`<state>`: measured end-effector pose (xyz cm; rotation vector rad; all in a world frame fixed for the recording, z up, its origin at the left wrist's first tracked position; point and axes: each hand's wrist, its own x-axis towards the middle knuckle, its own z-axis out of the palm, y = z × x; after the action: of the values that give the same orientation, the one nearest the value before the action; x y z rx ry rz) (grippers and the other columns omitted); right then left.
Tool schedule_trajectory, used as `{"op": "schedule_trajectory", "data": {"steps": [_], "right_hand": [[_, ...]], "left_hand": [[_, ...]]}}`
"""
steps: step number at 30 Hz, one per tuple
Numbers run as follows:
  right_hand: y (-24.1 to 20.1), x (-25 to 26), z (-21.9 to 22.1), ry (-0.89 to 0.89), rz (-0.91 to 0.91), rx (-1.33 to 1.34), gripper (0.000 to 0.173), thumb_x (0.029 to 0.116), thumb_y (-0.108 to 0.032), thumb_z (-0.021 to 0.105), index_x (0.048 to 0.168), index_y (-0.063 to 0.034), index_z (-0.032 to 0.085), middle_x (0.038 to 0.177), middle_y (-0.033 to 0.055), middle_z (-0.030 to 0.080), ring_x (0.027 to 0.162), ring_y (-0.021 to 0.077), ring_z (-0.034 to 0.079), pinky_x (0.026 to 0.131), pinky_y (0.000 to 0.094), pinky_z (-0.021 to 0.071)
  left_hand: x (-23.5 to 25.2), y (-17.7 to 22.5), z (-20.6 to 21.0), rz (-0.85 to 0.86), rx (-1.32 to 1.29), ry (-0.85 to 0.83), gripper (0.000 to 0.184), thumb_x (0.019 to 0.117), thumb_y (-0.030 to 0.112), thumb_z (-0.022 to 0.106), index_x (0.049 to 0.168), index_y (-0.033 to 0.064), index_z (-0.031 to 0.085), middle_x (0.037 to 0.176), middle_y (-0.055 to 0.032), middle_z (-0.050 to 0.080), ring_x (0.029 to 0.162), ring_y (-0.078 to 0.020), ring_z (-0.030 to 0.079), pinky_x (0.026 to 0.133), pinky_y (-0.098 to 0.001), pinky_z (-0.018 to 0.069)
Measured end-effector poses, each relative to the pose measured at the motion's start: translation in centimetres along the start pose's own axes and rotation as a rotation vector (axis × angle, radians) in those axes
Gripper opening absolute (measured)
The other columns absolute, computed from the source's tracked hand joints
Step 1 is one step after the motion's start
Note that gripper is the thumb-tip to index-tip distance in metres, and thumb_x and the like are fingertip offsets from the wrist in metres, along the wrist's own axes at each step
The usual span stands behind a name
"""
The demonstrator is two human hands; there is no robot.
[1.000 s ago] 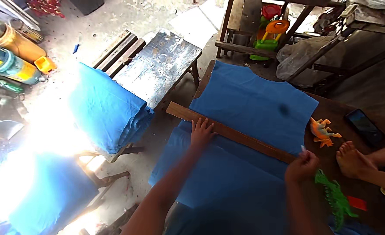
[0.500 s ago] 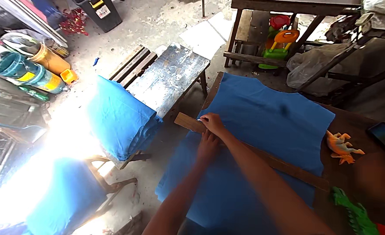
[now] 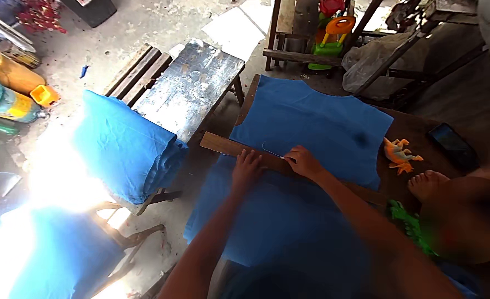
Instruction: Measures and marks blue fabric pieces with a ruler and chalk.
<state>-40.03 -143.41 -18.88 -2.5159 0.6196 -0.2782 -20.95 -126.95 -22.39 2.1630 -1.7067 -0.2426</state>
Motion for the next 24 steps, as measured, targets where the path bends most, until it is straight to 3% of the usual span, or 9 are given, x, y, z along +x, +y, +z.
{"op": "schedule_trajectory", "data": {"steps": [7, 11, 13, 16, 17, 19, 21, 24], "right_hand": [[5.8, -17.5, -10.1, -0.053, 0.343, -0.093, 0.015, 0.0964, 0.002, 0.063, 0.102, 0.0072, 0.076, 0.101, 0.0275, 0.07, 0.107, 0.0461, 0.065, 0.096, 0.0572, 0.0516], [8.2, -24.1, -15.5, -0.361, 0.66, -0.28, 0.019, 0.0998, -0.001, 0.059, 0.11, 0.0078, 0.073, 0.115, 0.0282, 0.068, 0.12, 0.046, 0.06, 0.108, 0.057, 0.0425], [8.4, -26.3, -16.4, -0.208, 0.734, -0.326, 0.021, 0.1015, -0.006, 0.058, 0.111, 0.0025, 0.075, 0.117, 0.026, 0.07, 0.12, 0.0444, 0.062, 0.106, 0.0608, 0.0454], [6.9, -25.5, -15.1, 0.404, 0.667, -0.195, 0.02, 0.1022, -0.006, 0.059, 0.111, 0.0065, 0.072, 0.118, 0.0284, 0.068, 0.117, 0.0456, 0.063, 0.104, 0.062, 0.047], [6.2, -24.5, -14.2, 0.5, 0.667, -0.122, 0.023, 0.1044, -0.01, 0.057, 0.114, 0.0059, 0.07, 0.118, 0.0265, 0.068, 0.115, 0.0425, 0.064, 0.102, 0.0592, 0.0486], [5.4, -22.2, -11.5, 0.463, 0.672, 0.041, 0.028, 0.1069, -0.016, 0.053, 0.119, 0.0048, 0.067, 0.129, 0.0247, 0.063, 0.123, 0.0376, 0.059, 0.108, 0.0537, 0.0466], [4.7, -20.0, -8.1, 0.281, 0.61, 0.141, 0.026, 0.1058, -0.018, 0.055, 0.116, 0.0013, 0.071, 0.143, 0.0201, 0.056, 0.136, 0.033, 0.052, 0.116, 0.0501, 0.0411], [3.2, -18.4, -4.8, 0.093, 0.56, 0.173, 0.026, 0.1045, -0.024, 0.058, 0.11, -0.0057, 0.075, 0.146, 0.0136, 0.058, 0.138, 0.0345, 0.049, 0.115, 0.0596, 0.0336]], "left_hand": [[0.2, 0.2, -0.6, -0.018, 0.018, -0.027, 0.048, 0.1007, 0.049, 0.059, 0.132, 0.014, 0.069, 0.148, -0.0181, 0.056, 0.144, -0.0465, 0.041, 0.115, -0.0605, 0.0354], [0.3, 0.1, -0.6, -0.025, 0.039, -0.061, 0.05, 0.1008, 0.05, 0.058, 0.134, 0.0145, 0.068, 0.15, -0.0176, 0.054, 0.147, -0.0437, 0.038, 0.118, -0.0601, 0.0304], [0.5, -0.2, -0.6, -0.014, 0.065, -0.077, 0.051, 0.1011, 0.053, 0.056, 0.135, 0.016, 0.067, 0.151, -0.0152, 0.053, 0.147, -0.0408, 0.038, 0.12, -0.0588, 0.0291], [0.6, -0.2, -0.6, -0.036, 0.081, -0.092, 0.05, 0.1, 0.053, 0.058, 0.134, 0.0171, 0.068, 0.151, -0.0137, 0.053, 0.148, -0.0398, 0.038, 0.119, -0.0573, 0.0305], [0.7, -0.4, -0.4, -0.033, 0.091, -0.089, 0.05, 0.0997, 0.053, 0.059, 0.133, 0.0178, 0.068, 0.151, -0.0131, 0.053, 0.147, -0.0392, 0.038, 0.119, -0.0574, 0.0309], [1.0, -0.8, -0.3, -0.036, 0.107, -0.118, 0.051, 0.0992, 0.055, 0.058, 0.134, 0.019, 0.067, 0.153, -0.0118, 0.052, 0.148, -0.0372, 0.038, 0.121, -0.0564, 0.0289], [1.4, -0.9, -0.8, -0.044, 0.13, -0.175, 0.053, 0.0986, 0.056, 0.058, 0.135, 0.0194, 0.066, 0.153, -0.0111, 0.052, 0.148, -0.0356, 0.038, 0.121, -0.0539, 0.0289], [2.3, -1.3, -1.6, -0.015, 0.13, -0.199, 0.049, 0.0966, 0.051, 0.065, 0.132, 0.0177, 0.068, 0.151, -0.0128, 0.052, 0.142, -0.0373, 0.044, 0.115, -0.0559, 0.0367]]}}
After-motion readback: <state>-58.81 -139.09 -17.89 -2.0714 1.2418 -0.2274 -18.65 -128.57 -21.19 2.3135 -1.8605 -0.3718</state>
